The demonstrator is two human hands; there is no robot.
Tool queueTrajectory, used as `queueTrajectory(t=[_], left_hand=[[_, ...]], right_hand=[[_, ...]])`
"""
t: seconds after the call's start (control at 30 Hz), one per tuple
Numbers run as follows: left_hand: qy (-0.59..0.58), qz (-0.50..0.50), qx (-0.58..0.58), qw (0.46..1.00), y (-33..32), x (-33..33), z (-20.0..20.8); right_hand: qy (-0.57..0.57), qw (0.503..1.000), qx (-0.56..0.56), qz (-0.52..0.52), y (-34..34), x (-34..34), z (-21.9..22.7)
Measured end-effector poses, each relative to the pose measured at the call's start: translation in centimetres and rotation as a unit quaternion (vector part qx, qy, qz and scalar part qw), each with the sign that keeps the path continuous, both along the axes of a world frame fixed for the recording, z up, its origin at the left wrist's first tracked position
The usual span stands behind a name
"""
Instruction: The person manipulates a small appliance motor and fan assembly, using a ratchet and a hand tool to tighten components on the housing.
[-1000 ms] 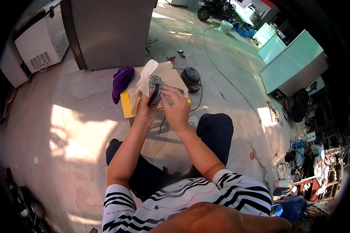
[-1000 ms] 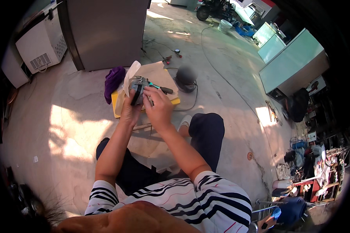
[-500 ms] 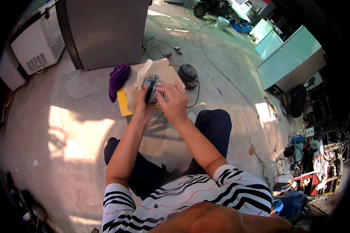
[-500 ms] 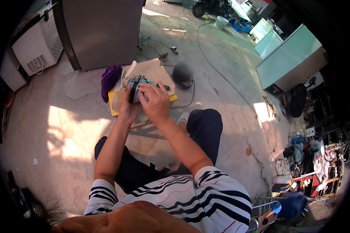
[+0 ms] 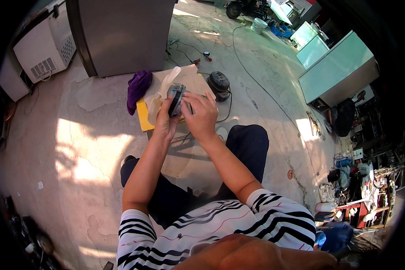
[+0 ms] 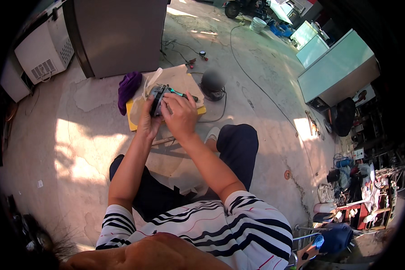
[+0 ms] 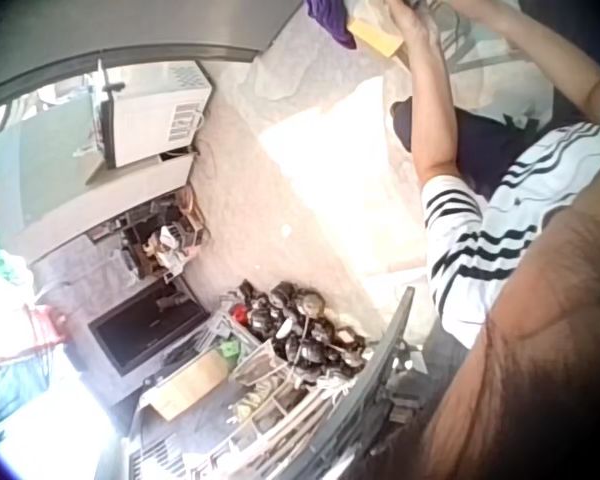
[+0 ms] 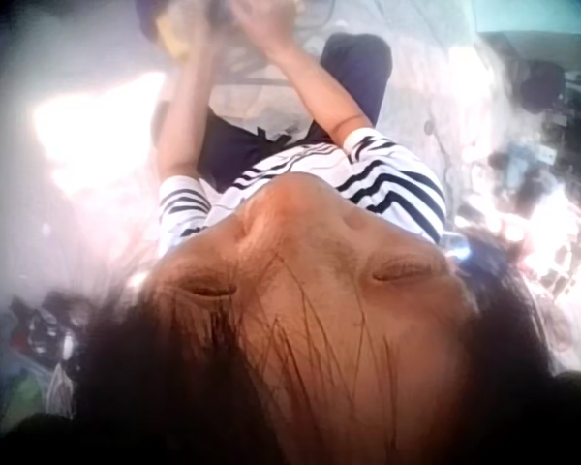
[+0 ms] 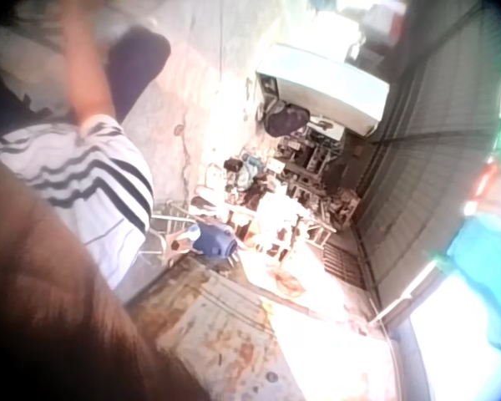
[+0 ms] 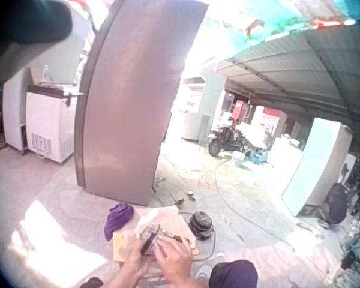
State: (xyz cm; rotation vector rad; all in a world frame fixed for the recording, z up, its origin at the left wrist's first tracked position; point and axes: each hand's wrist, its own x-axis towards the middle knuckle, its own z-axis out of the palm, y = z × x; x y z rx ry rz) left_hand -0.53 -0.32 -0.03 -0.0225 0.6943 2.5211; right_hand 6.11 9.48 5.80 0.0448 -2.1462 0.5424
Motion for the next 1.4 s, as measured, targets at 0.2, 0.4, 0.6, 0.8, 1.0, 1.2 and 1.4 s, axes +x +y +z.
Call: queueTrajectory(t=[0.2, 0.4, 0.6, 0.8, 1.0, 1.2, 1.4], left_hand=[[0.007, 0.008, 0.033, 0.999, -0.2, 0.1, -0.1], [0.005, 0.0, 0.033, 0.999, -0.5, 0.0, -0.4], [0.011, -0.065, -0.009, 0.998, -1.3, -0.7, -0.9], [0.027, -0.085, 0.001, 0.996, -1.2, -0.4, -0.7], [0.0, -0.077, 0.03, 0.997, -1.1, -0.2, -0.1], [-0.029, -0.069, 0.007, 0.997, -1.1, -0.6, -1.0], [-0.012, -0.077, 0.015, 0.997, -1.5, -0.4, -0.8]], right_hand=[[-0.007, 0.998, -0.057, 0.01, -0.2, -0.1, 0.1], [-0.024, 0.997, -0.069, 0.027, -0.2, 0.0, 0.2], [-0.026, 0.999, -0.007, 0.04, 0.8, 0.1, -0.3], [0.009, 0.999, 0.033, 0.029, 0.5, 0.3, -0.2], [0.016, 0.999, 0.04, 0.027, 0.3, 0.3, -0.5], [0.024, 0.998, 0.047, 0.041, 0.2, -0.2, -1.2], [0.001, 0.998, -0.01, 0.057, 1.0, -0.3, -1.5]])
